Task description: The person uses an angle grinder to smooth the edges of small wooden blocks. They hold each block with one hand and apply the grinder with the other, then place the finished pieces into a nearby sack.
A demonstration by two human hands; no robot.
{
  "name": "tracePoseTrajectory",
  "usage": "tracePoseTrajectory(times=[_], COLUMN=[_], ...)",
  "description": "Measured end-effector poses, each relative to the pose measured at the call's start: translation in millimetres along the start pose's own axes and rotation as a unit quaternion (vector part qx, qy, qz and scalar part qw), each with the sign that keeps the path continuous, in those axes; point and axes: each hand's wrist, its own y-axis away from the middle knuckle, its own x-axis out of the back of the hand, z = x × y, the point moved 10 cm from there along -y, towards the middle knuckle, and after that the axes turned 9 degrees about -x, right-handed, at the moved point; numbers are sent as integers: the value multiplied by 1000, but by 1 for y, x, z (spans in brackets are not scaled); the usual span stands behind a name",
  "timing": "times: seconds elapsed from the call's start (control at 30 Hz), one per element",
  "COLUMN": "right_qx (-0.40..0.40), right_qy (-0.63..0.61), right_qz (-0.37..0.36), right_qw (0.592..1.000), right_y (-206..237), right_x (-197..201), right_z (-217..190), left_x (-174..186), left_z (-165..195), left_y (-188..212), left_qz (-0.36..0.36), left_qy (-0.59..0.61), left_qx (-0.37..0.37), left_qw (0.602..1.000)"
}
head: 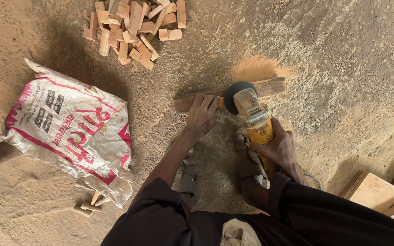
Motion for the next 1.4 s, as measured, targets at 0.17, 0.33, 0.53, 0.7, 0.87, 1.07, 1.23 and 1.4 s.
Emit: tracePoseTrajectory(times=[0.17, 0.33, 0.53, 0.7, 0.87, 1.07, 1.23, 1.4], right_qx=[14, 28, 41, 27, -19, 9, -30, -34], right_qy=[4, -11, -11, -20, -24, -39, -58, -37], right_qz=[-15, -20, -10, 2, 31, 12, -3, 12], right_qw=[1000, 999, 999, 999, 999, 999, 998, 999], right_y=[-2, -5, -12, -11, 1, 12, 11, 9], right_x=[-7, -9, -10, -3, 10, 4, 3, 7], right_z=[0, -4, -10, 0, 17, 5, 13, 15], left_x=[-3, -1, 0, -3, -3, -1, -1, 2], left_z=[-2, -2, -4, -4, -4, -4, -2, 0], left_y=[0, 2, 2, 2, 4, 2, 3, 2], left_qz=[-7, 3, 12, 2, 13, 18, 13, 25], left_qy=[7, 17, 3, 11, 2, 8, 11, 2], left_qx=[2, -2, 2, 2, 12, 11, 15, 5], left_qw=[1000, 1000, 1000, 1000, 1000, 1000, 1000, 1000])
